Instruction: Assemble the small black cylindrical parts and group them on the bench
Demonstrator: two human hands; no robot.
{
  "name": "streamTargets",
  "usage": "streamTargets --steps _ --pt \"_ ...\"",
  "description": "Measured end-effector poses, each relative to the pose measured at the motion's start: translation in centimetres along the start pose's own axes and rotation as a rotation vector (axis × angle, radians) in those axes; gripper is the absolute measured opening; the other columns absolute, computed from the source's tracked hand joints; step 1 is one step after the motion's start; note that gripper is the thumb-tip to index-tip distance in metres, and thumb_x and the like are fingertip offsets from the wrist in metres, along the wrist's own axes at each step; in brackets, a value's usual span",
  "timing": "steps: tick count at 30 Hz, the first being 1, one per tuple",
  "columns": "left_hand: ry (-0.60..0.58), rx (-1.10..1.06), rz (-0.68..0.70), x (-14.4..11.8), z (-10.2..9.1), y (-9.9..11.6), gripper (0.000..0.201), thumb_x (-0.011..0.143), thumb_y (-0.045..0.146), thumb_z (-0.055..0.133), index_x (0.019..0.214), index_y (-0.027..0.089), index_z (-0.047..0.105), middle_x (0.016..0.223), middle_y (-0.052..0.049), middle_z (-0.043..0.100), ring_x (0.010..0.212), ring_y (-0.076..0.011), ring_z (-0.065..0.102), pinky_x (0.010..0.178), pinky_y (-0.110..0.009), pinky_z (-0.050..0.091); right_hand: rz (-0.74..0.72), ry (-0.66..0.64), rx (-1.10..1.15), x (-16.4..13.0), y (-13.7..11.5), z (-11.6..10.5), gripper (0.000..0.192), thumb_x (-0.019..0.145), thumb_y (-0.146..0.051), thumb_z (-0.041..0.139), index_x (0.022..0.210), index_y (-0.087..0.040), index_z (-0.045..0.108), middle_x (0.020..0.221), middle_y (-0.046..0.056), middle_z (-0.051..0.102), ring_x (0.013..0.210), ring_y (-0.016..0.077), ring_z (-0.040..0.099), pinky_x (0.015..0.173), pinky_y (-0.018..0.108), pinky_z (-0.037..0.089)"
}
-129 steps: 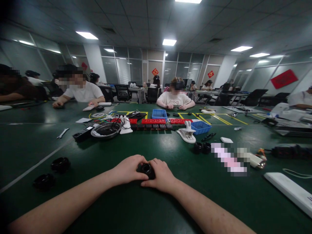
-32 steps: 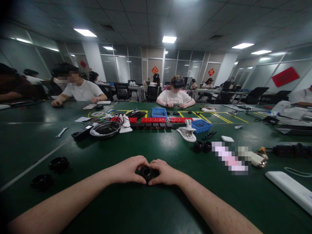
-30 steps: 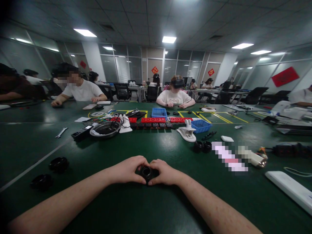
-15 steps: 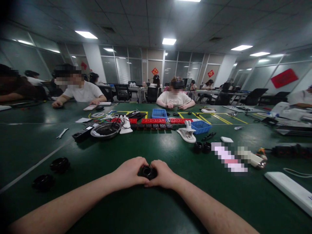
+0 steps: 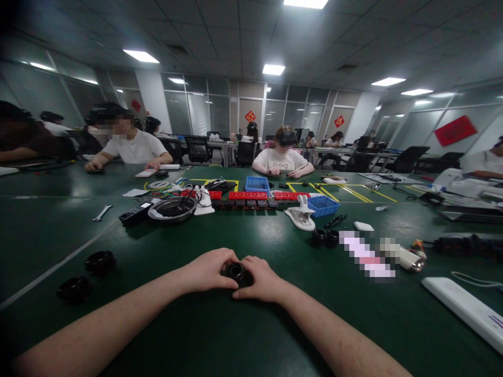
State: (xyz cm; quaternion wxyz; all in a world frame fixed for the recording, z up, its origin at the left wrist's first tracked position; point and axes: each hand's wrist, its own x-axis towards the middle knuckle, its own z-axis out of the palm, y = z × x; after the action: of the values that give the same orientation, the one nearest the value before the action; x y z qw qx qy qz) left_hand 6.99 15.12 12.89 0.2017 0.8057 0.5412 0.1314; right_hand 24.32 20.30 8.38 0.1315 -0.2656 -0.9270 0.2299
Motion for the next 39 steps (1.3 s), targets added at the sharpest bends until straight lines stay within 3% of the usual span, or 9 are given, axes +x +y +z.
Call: streamTargets --steps 6,22,27,31,35,39 --pt "-0.106 -0.077 0.087 0.2 -0.5 -0.6 0.039 0.059 0.042 0.063 0.089 0.019 0.054 0.085 0.0 0.051 0.076 -0.0155 0.049 0.06 -0.021 0.037 -0.082 -0.129 0.109 0.1 0.8 -1.0 0.043 0.062 -0.037 0.065 0.099 -0.019 0.053 0.093 0.002 0.05 0.088 0.0187 0.044 0.078 0.03 0.035" --pt "-0.101 -0.067 0.076 0.3 -0.1 -0.5 0.039 0.059 0.04 0.064 0.091 0.02 0.053 0.086 0.0 0.051 0.079 -0.0163 0.049 0.061 -0.022 0.037 -0.083 -0.107 0.129 0.2 1.0 -0.6 0.04 0.06 -0.037 0.067 0.094 -0.018 0.056 0.088 0.001 0.053 0.084 0.0182 0.045 0.074 0.029 0.035" --pt "-0.073 -0.05 0.047 0.0 0.0 0.0 0.042 0.059 0.045 0.063 0.092 0.021 0.053 0.09 -0.001 0.052 0.083 -0.0178 0.049 0.063 -0.023 0.038 -0.032 -0.067 0.105 0.3 1.2 -0.3 0.039 0.053 -0.039 0.07 0.082 -0.017 0.056 0.08 -0.001 0.051 0.077 0.0159 0.045 0.066 0.025 0.034" --pt "-0.014 0.009 -0.072 -0.3 0.5 1.0 0.044 0.056 0.049 0.062 0.089 0.022 0.053 0.088 -0.001 0.053 0.079 -0.018 0.051 0.061 -0.024 0.038 0.093 0.004 -0.013 0.3 0.5 0.3 0.042 0.046 -0.043 0.071 0.071 -0.016 0.051 0.072 -0.001 0.049 0.067 0.0142 0.044 0.056 0.022 0.031" --pt "0.103 0.116 -0.218 -0.3 1.4 1.9 0.038 0.059 0.046 0.059 0.086 0.019 0.053 0.086 -0.003 0.054 0.08 -0.0196 0.052 0.063 -0.026 0.039 0.201 0.116 -0.21 0.2 -0.7 1.5 0.036 0.053 -0.044 0.065 0.07 -0.016 0.049 0.07 0.001 0.051 0.066 0.0154 0.045 0.056 0.025 0.03" --pt "0.167 0.145 -0.221 -0.3 1.7 1.9 0.035 0.061 0.045 0.057 0.084 0.019 0.052 0.084 -0.003 0.054 0.079 -0.0203 0.052 0.065 -0.028 0.039 0.217 0.194 -0.313 0.0 -1.3 1.9 0.04 0.06 -0.051 0.058 0.076 -0.016 0.051 0.076 0.004 0.052 0.073 0.019 0.046 0.063 0.029 0.031"
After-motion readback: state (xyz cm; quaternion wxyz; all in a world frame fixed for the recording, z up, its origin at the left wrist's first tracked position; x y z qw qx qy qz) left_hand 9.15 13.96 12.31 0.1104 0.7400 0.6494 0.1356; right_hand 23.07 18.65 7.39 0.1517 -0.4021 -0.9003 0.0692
